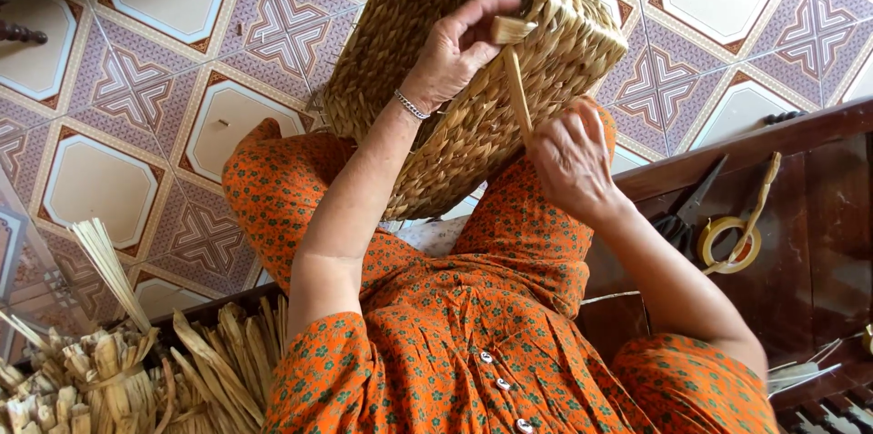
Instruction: The person weaves dried plant fibers onto the rim and handle areas of a woven basket by hand.
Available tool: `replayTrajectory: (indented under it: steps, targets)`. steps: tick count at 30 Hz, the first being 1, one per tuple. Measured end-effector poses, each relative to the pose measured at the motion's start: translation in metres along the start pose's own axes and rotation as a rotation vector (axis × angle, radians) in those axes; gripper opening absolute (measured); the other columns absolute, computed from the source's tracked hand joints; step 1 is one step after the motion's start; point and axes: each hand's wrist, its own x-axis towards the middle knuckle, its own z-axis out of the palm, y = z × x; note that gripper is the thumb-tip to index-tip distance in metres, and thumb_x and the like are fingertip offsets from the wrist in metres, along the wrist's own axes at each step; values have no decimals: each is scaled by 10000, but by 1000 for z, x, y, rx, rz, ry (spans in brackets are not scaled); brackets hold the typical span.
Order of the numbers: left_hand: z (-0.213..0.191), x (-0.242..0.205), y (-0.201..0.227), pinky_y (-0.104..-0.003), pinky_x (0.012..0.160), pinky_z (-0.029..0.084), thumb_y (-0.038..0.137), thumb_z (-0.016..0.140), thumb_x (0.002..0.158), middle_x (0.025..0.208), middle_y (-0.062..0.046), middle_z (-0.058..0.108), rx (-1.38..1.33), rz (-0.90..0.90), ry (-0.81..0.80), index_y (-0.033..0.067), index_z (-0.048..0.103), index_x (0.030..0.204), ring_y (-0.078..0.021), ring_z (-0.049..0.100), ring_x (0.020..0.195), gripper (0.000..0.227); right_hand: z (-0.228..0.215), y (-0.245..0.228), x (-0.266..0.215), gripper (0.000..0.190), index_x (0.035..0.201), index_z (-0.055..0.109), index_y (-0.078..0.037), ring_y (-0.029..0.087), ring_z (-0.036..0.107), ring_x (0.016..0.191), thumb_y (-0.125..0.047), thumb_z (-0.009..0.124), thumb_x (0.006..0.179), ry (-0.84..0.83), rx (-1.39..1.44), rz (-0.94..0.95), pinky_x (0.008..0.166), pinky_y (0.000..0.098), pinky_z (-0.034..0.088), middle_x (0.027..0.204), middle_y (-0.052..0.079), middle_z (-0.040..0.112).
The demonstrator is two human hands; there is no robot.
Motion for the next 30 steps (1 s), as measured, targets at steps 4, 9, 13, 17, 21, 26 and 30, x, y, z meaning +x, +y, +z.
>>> replayTrajectory:
  steps: [4,9,13,17,21,26,30]
  targets:
    - [-3,-3,12,-277,947,611,-46,608,970,1172,-75,736,88,-11,4,80,713,1233,-147,709,1026,309,-3,-15,-35,207,1000,655,-36,218,554,874,72,673,825,-396,-59,110,887,408,420,923,61,582]
    - [19,3,12,-239,611,582,148,747,963,874,-36,767,286,-53,129,66,738,958,-115,694,704,83,-8,-23,-38,214,1039,656,-36,218,582,792,0,677,829,-359,-32,59,736,408,443,826,44,577]
    - [24,4,8,-244,619,609,208,719,984,835,-15,746,458,101,216,84,701,905,-101,711,707,148,-23,-12,-15,304,843,585,-121,251,623,698,-339,794,811,-112,297,120,618,410,502,758,65,608]
    - [35,0,3,-269,692,611,202,679,1017,852,-41,707,676,247,230,84,652,938,-147,694,774,145,-2,4,11,295,1013,603,-23,180,692,690,-291,728,1015,-17,434,524,604,369,574,820,67,691]
    - [34,-6,0,-350,722,598,187,641,1032,867,-69,674,898,302,291,63,616,966,-221,659,837,143,40,3,21,201,938,612,-44,155,637,568,-196,654,1064,35,367,552,488,337,525,720,63,661]
    - [38,-11,-19,-346,678,601,175,595,1070,880,-115,637,1007,315,281,26,606,1019,-253,647,827,158,66,-13,15,249,838,557,-54,179,560,497,-118,615,1071,155,233,401,457,353,465,649,75,580]
    - [45,-12,-28,-376,726,605,184,617,1049,889,-91,640,980,310,297,61,584,974,-271,662,855,148,51,-23,12,235,856,554,-61,198,573,528,-124,632,1069,183,227,389,494,362,479,680,75,587]
